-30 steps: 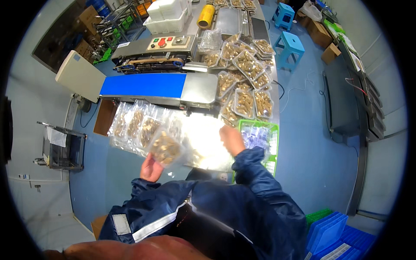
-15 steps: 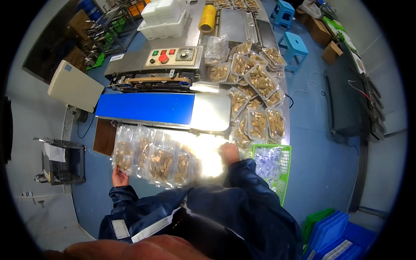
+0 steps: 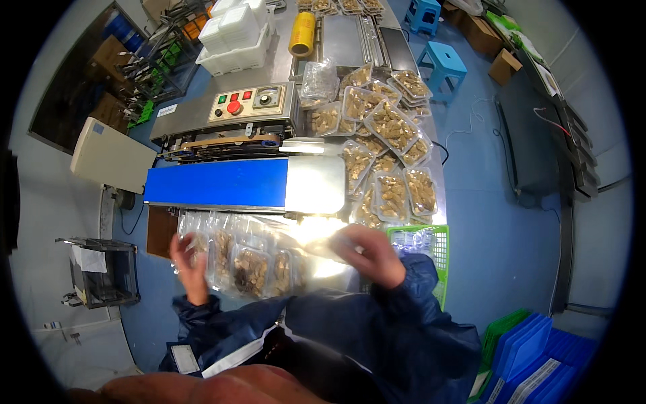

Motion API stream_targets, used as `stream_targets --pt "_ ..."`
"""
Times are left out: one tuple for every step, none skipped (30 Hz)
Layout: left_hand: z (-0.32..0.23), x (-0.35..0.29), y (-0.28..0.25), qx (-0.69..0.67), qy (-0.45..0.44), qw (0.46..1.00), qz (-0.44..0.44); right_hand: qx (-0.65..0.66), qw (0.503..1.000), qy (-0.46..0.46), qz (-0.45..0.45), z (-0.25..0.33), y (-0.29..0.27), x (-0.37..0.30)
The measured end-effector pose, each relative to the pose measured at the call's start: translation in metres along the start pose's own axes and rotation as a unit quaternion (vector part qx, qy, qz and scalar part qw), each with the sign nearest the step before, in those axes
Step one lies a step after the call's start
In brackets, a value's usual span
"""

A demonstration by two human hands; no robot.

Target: The person repeatedly picks small food items from a green basket, places them into clear plastic bags, and seals the bags using a heat-sealing machine. The sealed bags are then stacked on the table. The process is continuous and repetitive throughout the clip.

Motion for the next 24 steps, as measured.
stream_targets --pt "-0.035 -0.007 0.034 -0.04 0.046 0.993 0.102 0.036 0.999 -0.005 0.012 0.01 0.003 0.003" --pt "-0.067 -0.015 0.062 -0.104 0.022 0.985 0.137 0.034 0.997 -0.026 0.057 0.008 0.01 0.004" --pt "-0.086 -0.022 0.083 -0.17 -0.003 0.969 0.179 0.04 0.996 -0.044 0.072 0.011 0.01 0.003" --pt "-0.082 -0.028 0.086 -0.17 -0.079 0.956 0.226 0.047 0.992 -0.064 0.093 0.014 0.011 0.002" --pt "-0.075 -0.034 0.087 -0.168 -0.155 0.935 0.271 0.054 0.988 -0.084 0.114 0.016 0.009 -0.002" --pt "-0.07 -0.046 0.088 -0.162 -0.234 0.905 0.316 0.133 0.985 -0.07 0.081 -0.001 0.004 -0.011" --pt "-0.079 -0.05 0.087 -0.188 -0.213 0.913 0.292 0.199 0.971 -0.019 0.128 -0.019 -0.005 -0.014" --pt "-0.091 -0.056 0.087 -0.212 -0.202 0.916 0.276 0.327 0.928 0.139 0.11 -0.033 -0.004 -0.021" --pt "-0.104 -0.063 0.09 -0.239 -0.195 0.914 0.265 0.441 0.845 0.292 0.078 -0.045 -0.006 -0.037" --pt "-0.115 -0.07 0.092 -0.239 -0.202 0.911 0.268 0.424 0.85 0.279 0.144 -0.074 -0.006 -0.061" --pt "-0.116 -0.077 0.095 -0.216 -0.201 0.916 0.271 0.466 0.798 0.359 0.13 -0.085 -0.004 -0.082" --pt "-0.114 -0.082 0.096 -0.192 -0.199 0.921 0.274 0.468 0.804 0.354 0.101 -0.1 -0.009 -0.101" --pt "-0.115 -0.085 0.096 -0.169 -0.19 0.929 0.271 0.469 0.811 0.342 0.08 -0.104 -0.013 -0.11" --pt "-0.108 -0.091 0.097 -0.149 -0.18 0.938 0.256 0.466 0.818 0.323 0.095 -0.105 -0.021 -0.119" --pt "-0.104 -0.102 0.098 -0.138 -0.196 0.938 0.252 0.462 0.825 0.305 0.109 -0.106 -0.034 -0.126" --pt "-0.101 -0.11 0.101 -0.129 -0.21 0.937 0.247 0.458 0.834 0.282 0.123 -0.102 -0.045 -0.13" --pt "-0.096 -0.119 0.103 -0.121 -0.222 0.937 0.242 0.415 0.862 0.269 0.116 -0.095 -0.053 -0.135" --pt "-0.082 -0.13 0.103 -0.128 -0.264 0.916 0.275 0.369 0.887 0.255 0.11 -0.087 -0.057 -0.138" --pt "-0.071 -0.138 0.108 -0.113 -0.212 0.943 0.23 0.32 0.91 0.241 0.105 -0.08 -0.061 -0.14" --pt "-0.061 -0.147 0.111 -0.092 -0.157 0.967 0.176 0.287 0.926 0.231 0.084 -0.08 -0.064 -0.138" --pt "-0.06 -0.154 0.117 -0.078 -0.103 0.983 0.133 0.23 0.95 0.208 0.021 -0.082 -0.073 -0.136" --pt "-0.081 -0.16 0.119 0.123 0.036 0.984 0.127 0.177 0.973 0.145 0.011 -0.08 -0.074 -0.131" --pt "-0.092 -0.173 0.13 0.049 -0.017 0.981 0.188 0.115 0.99 0.079 0.001 -0.075 -0.07 -0.126" --pt "-0.105 -0.189 0.143 -0.026 -0.069 0.966 0.247 0.057 0.998 -0.001 0.032 -0.066 -0.061 -0.125"
Point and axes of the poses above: each hand's wrist, its own x-axis towards the middle knuckle, its own y-axis out of the palm, z = x × y, the point moved 4 cm from there along x, towards the middle knuckle, and after that the axes turned 14 degrees about -z, right-handed, at the moved point
